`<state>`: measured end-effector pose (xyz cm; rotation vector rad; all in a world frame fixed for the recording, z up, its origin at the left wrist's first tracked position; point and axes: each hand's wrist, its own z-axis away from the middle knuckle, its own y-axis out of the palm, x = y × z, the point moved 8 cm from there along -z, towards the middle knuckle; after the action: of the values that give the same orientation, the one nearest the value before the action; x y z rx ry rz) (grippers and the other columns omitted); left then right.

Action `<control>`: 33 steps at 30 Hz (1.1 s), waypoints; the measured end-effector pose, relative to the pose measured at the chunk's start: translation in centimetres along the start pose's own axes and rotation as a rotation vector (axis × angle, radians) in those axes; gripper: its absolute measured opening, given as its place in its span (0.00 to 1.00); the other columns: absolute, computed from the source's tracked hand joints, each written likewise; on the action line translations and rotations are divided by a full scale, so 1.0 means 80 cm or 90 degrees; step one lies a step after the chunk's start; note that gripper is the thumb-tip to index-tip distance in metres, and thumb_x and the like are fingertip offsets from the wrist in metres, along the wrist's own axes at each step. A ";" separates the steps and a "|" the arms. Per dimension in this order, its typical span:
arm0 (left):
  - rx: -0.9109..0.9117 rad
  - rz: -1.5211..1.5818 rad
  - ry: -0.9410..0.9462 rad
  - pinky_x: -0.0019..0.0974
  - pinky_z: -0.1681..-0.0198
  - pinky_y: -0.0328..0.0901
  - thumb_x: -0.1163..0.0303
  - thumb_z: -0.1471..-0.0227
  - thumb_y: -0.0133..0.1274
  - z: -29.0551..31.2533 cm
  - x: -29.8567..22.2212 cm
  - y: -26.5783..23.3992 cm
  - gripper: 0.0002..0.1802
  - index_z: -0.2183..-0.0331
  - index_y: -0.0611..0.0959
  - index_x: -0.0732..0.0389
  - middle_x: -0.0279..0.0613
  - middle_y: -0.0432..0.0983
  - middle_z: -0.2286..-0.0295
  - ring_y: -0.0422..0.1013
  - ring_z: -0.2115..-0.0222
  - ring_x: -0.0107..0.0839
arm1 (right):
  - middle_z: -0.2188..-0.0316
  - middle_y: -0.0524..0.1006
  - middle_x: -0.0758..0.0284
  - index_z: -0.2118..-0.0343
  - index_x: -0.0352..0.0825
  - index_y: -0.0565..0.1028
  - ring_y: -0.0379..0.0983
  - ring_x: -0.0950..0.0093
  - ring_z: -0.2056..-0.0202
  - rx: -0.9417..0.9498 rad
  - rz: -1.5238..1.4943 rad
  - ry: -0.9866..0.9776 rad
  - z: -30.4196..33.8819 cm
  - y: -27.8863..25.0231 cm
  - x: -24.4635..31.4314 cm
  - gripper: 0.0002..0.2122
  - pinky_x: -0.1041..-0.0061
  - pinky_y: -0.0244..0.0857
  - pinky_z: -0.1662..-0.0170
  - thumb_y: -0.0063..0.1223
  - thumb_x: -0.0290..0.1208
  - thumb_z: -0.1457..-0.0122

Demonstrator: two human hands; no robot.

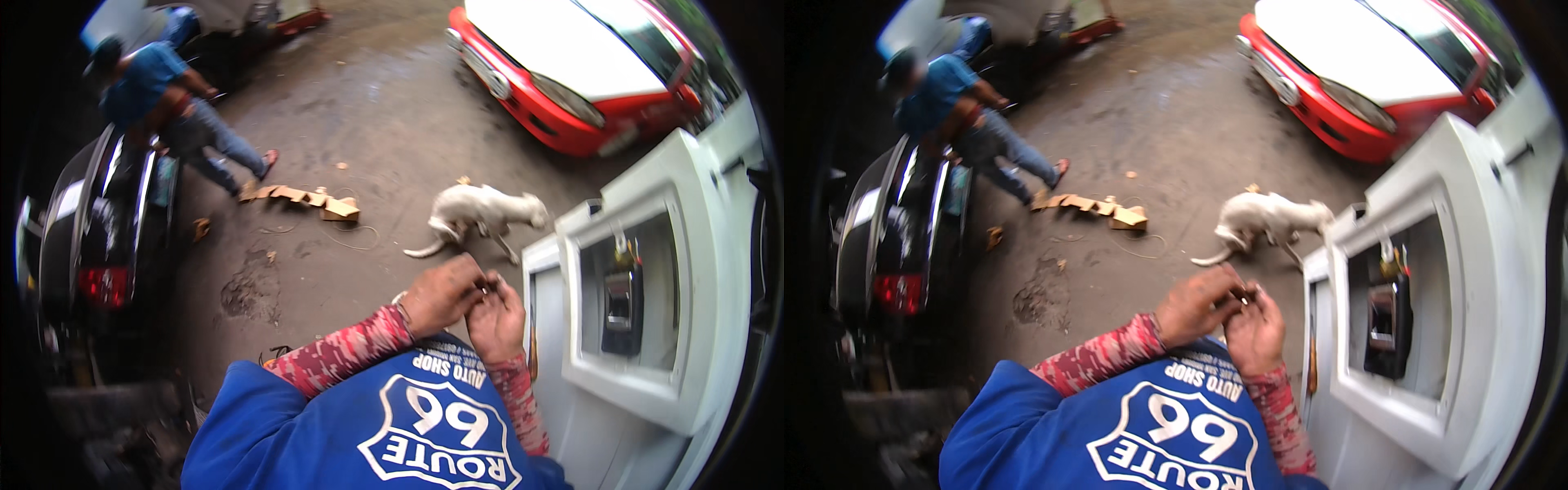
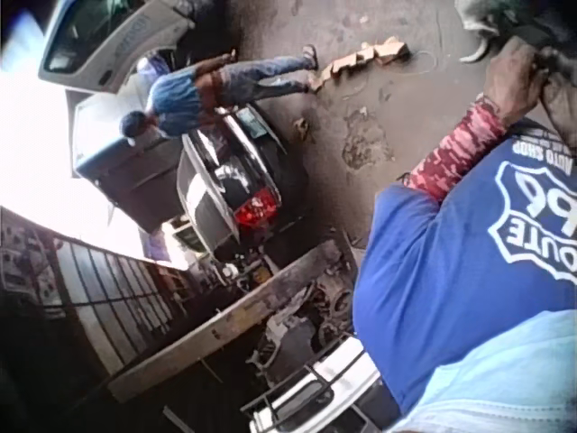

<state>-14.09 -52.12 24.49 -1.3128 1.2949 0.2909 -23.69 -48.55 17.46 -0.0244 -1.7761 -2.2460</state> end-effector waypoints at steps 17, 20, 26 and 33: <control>0.114 0.167 0.039 0.37 0.68 0.70 0.77 0.49 0.55 -0.070 0.006 -0.022 0.10 0.62 0.81 0.64 0.46 0.77 0.68 0.77 0.72 0.39 | 0.53 0.76 0.59 0.59 0.36 0.71 0.74 0.68 0.54 -0.068 0.005 -0.161 -0.014 0.004 0.012 0.08 0.65 0.70 0.47 0.41 0.32 0.34; 0.162 0.605 -0.240 0.30 0.69 0.68 0.77 0.45 0.49 -0.067 0.034 -0.010 0.06 0.65 0.78 0.68 0.39 0.77 0.71 0.73 0.72 0.23 | 0.54 0.75 0.53 0.60 0.35 0.69 0.76 0.64 0.59 -0.178 0.069 -0.212 -0.002 -0.003 0.021 0.08 0.62 0.74 0.52 0.40 0.31 0.38; 0.282 0.755 -0.386 0.26 0.75 0.60 0.78 0.47 0.51 -0.073 0.064 -0.012 0.08 0.63 0.76 0.65 0.34 0.73 0.73 0.65 0.78 0.19 | 0.57 0.77 0.57 0.59 0.35 0.69 0.75 0.68 0.65 -0.261 0.126 -0.253 0.014 -0.007 0.024 0.10 0.71 0.71 0.64 0.40 0.30 0.43; 0.404 0.812 -0.457 0.26 0.75 0.58 0.72 0.42 0.57 -0.071 0.061 0.013 0.09 0.60 0.77 0.64 0.37 0.77 0.69 0.64 0.77 0.21 | 0.75 0.66 0.72 0.60 0.33 0.72 0.61 0.81 0.74 -0.308 0.252 -0.382 0.057 0.050 0.062 0.10 0.81 0.56 0.74 0.47 0.29 0.43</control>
<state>-16.15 -58.74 21.48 0.3003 1.2469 1.0114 -28.31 -46.01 23.29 -1.1388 -1.2284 -2.4325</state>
